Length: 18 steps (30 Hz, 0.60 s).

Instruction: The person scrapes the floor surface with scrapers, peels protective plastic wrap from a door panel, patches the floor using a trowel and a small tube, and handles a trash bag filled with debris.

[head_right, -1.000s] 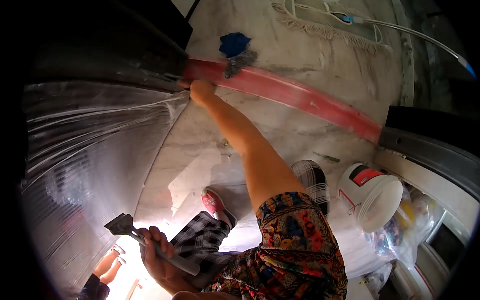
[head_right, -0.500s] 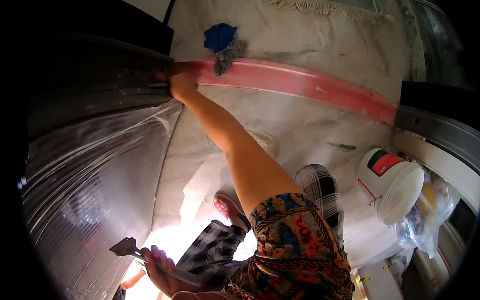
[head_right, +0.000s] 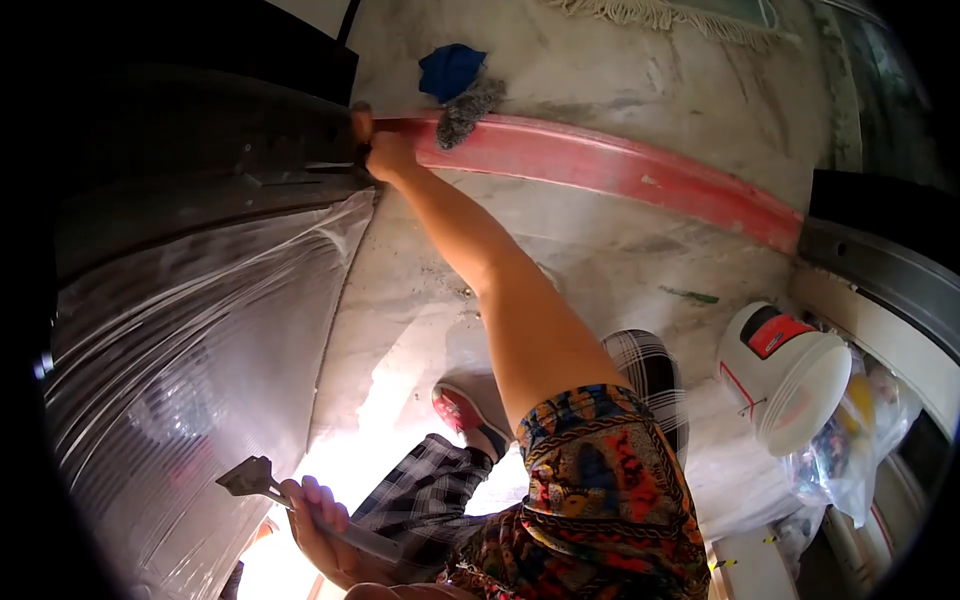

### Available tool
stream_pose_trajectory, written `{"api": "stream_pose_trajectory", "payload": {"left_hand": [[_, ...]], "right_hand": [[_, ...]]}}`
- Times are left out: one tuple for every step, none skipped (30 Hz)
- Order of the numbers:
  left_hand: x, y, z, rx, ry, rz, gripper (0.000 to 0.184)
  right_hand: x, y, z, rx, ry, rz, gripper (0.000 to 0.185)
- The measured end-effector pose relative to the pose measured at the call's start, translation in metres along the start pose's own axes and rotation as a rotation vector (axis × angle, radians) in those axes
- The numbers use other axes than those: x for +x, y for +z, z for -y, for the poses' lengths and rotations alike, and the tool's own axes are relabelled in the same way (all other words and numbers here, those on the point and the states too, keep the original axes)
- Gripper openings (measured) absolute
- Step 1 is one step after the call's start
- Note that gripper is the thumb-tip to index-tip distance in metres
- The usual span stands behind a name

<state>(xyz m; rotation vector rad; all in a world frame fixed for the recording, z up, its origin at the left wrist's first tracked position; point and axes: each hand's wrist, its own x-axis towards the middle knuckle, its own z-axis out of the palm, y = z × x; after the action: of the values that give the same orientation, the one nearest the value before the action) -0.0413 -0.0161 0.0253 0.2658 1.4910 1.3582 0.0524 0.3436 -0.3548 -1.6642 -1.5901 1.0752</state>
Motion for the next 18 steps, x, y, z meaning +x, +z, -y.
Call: {"api": "stream_pose_trajectory", "payload": {"left_hand": [[0.0,0.001,0.001,0.004,0.01,0.003,0.01],[-0.002,0.001,0.001,0.01,0.018,0.001,0.011],[-0.005,-0.003,-0.001,0.006,0.016,-0.001,0.013],[-0.003,-0.008,-0.002,-0.003,0.015,-0.002,0.016],[-0.004,-0.011,-0.002,-0.007,0.011,-0.003,0.019],[-0.005,-0.01,-0.003,-0.002,0.016,-0.005,0.019],[-0.008,-0.007,-0.004,-0.004,0.021,-0.019,0.019],[-0.008,-0.005,-0.004,-0.008,0.029,-0.02,0.02],[-0.007,-0.007,-0.004,-0.032,0.039,0.007,0.021],[-0.009,-0.006,-0.006,-0.037,0.047,0.002,0.021],[-0.01,-0.005,-0.007,-0.044,0.051,-0.009,0.021],[-0.011,-0.004,-0.007,-0.056,0.057,-0.019,0.02],[-0.012,-0.007,-0.007,-0.072,0.066,-0.031,0.02],[-0.011,-0.009,-0.008,-0.077,0.06,-0.031,0.02],[-0.011,-0.011,-0.009,-0.086,0.059,-0.03,0.021],[-0.011,-0.012,-0.011,-0.094,0.059,-0.032,0.021],[-0.012,-0.012,-0.013,-0.116,0.053,-0.042,0.023],[-0.012,-0.011,-0.014,-0.128,0.06,-0.051,0.023]], "right_hand": [[-0.002,-0.009,0.003,0.008,0.02,0.036,0.024],[-0.009,-0.017,0.003,0.017,0.027,0.058,0.026],[-0.012,-0.015,0.0,0.006,-0.01,0.003,0.026],[-0.012,-0.013,-0.002,-0.007,-0.051,-0.052,0.027],[-0.012,-0.008,-0.003,0.01,-0.022,-0.044,0.027],[-0.016,0.001,-0.006,0.028,0.01,-0.033,0.027],[-0.022,0.012,-0.006,0.043,0.037,-0.007,0.027],[-0.022,0.014,-0.011,0.009,0.033,0.016,0.027],[-0.018,0.013,-0.023,-0.024,0.027,0.036,0.028],[-0.024,0.001,-0.023,-0.059,0.024,0.057,0.028],[-0.036,-0.013,-0.027,0.04,0.048,0.057,0.029],[-0.05,-0.039,-0.019,0.135,0.07,0.057,0.031],[-0.057,-0.041,-0.03,0.011,0.003,0.011,0.031],[-0.065,-0.041,-0.042,-0.111,-0.061,-0.031,0.032],[-0.081,-0.054,-0.034,-0.143,-0.097,0.018,0.028],[-0.1,-0.067,-0.022,-0.173,-0.134,0.068,0.025],[-0.11,-0.068,-0.021,-0.194,-0.304,0.015,0.024],[-0.117,-0.068,-0.022,-0.21,-0.475,-0.039,0.024]]}}
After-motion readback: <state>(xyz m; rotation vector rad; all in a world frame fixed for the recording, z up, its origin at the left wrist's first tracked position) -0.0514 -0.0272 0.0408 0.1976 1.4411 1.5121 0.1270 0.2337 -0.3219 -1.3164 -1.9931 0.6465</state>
